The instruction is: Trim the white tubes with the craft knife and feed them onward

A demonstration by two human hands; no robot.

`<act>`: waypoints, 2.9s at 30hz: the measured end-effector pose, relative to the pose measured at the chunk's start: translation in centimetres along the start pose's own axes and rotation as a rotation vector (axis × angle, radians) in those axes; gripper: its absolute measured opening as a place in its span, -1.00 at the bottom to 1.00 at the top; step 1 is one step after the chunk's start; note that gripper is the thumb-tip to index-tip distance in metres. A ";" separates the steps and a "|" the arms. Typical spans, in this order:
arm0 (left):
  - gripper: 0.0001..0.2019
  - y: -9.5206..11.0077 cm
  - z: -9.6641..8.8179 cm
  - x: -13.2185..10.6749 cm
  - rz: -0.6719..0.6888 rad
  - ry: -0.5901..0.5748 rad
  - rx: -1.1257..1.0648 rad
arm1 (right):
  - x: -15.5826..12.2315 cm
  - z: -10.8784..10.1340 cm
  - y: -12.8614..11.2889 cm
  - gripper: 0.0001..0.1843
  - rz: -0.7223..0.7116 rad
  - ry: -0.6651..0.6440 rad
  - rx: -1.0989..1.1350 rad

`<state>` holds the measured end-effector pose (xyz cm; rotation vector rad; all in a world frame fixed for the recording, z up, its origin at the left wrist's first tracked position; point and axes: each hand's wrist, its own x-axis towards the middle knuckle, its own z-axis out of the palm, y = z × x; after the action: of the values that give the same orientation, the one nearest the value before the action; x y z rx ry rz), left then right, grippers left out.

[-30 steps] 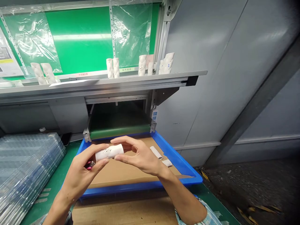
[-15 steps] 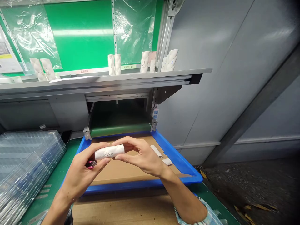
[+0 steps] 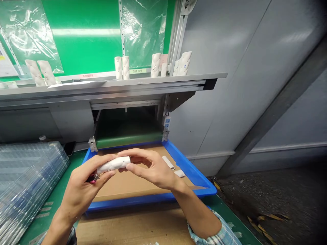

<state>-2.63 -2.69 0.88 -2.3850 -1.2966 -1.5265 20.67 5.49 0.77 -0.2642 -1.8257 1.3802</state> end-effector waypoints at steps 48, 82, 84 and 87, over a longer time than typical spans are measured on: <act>-0.56 0.6 -0.2 -0.8 -0.063 0.031 0.376 | 0.1 1.0 0.0 -0.71 -0.212 0.140 -0.325; -0.67 1.7 0.6 -1.5 0.043 -0.060 0.740 | -0.2 1.2 0.6 -0.65 -0.343 0.140 -0.604; -0.67 1.8 0.7 -1.4 0.053 -0.056 0.751 | -0.2 1.3 0.5 -0.65 -0.346 0.141 -0.600; -0.68 1.9 0.7 -1.3 0.070 -0.047 0.765 | -0.2 1.3 0.5 -0.65 -0.361 0.142 -0.591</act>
<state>-1.12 -4.46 0.25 -1.9330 -1.4370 -0.7434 19.78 4.62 0.12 -0.3050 -2.0034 0.5434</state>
